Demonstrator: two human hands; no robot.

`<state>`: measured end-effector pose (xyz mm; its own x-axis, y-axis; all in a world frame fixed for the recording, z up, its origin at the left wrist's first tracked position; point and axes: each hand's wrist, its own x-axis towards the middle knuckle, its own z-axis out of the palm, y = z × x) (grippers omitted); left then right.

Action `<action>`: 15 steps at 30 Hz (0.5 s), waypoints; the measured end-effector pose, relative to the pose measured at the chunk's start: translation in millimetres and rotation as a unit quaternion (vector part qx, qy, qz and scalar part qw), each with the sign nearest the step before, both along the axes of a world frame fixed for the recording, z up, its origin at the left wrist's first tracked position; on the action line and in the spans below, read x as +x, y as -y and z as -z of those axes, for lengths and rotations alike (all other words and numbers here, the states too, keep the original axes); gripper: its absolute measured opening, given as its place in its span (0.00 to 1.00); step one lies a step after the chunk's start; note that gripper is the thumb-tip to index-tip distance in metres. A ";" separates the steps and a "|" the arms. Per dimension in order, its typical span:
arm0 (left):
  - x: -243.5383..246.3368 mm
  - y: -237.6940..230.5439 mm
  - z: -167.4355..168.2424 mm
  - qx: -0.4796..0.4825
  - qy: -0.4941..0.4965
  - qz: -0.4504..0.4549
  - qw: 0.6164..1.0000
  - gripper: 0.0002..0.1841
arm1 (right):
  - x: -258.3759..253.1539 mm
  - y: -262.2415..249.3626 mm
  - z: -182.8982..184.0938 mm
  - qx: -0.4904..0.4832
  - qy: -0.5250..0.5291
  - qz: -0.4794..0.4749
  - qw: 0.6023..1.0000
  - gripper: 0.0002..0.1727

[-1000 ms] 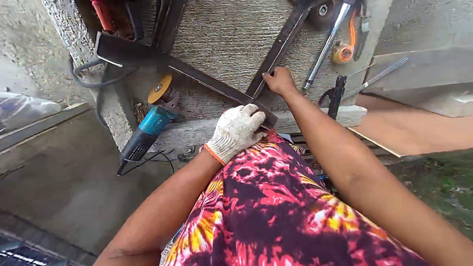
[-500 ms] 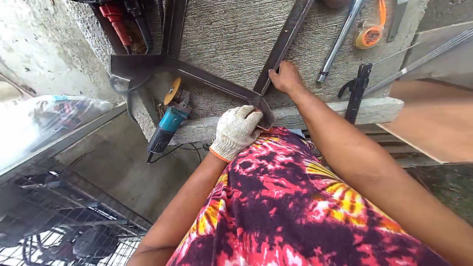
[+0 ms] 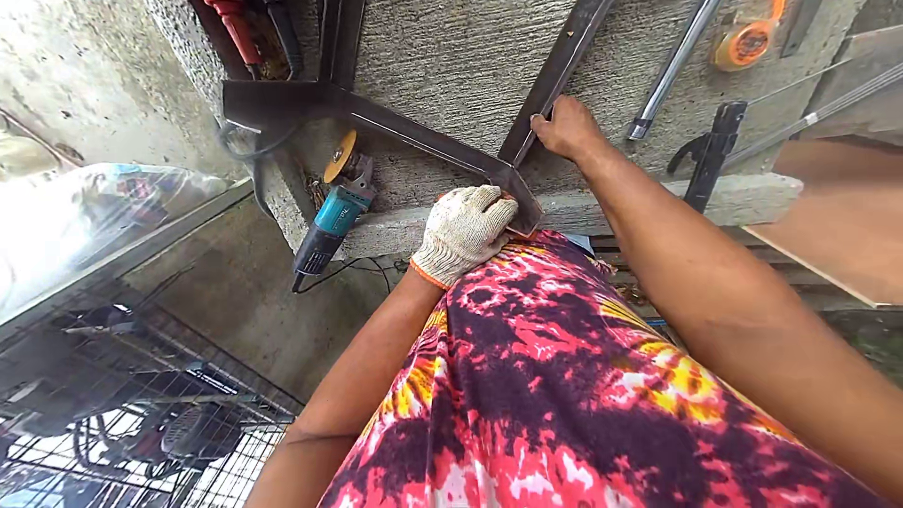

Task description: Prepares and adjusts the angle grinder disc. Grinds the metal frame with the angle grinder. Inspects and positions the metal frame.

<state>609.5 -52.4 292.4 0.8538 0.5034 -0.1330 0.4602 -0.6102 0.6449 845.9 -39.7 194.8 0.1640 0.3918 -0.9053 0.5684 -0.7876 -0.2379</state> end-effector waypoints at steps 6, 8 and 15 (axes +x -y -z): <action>-2.2 -0.3 3.6 0.006 0.022 -0.005 1.000 0.11 | 1.4 -3.4 1.7 -0.002 0.002 0.005 1.000 0.26; -2.4 0.1 4.2 0.006 0.028 -0.004 1.000 0.11 | 2.8 -4.5 0.0 -0.008 0.000 0.003 1.000 0.26; -1.4 -0.3 5.1 0.006 0.038 -0.011 0.999 0.10 | 1.4 -3.4 -0.3 -0.008 0.008 0.000 1.000 0.26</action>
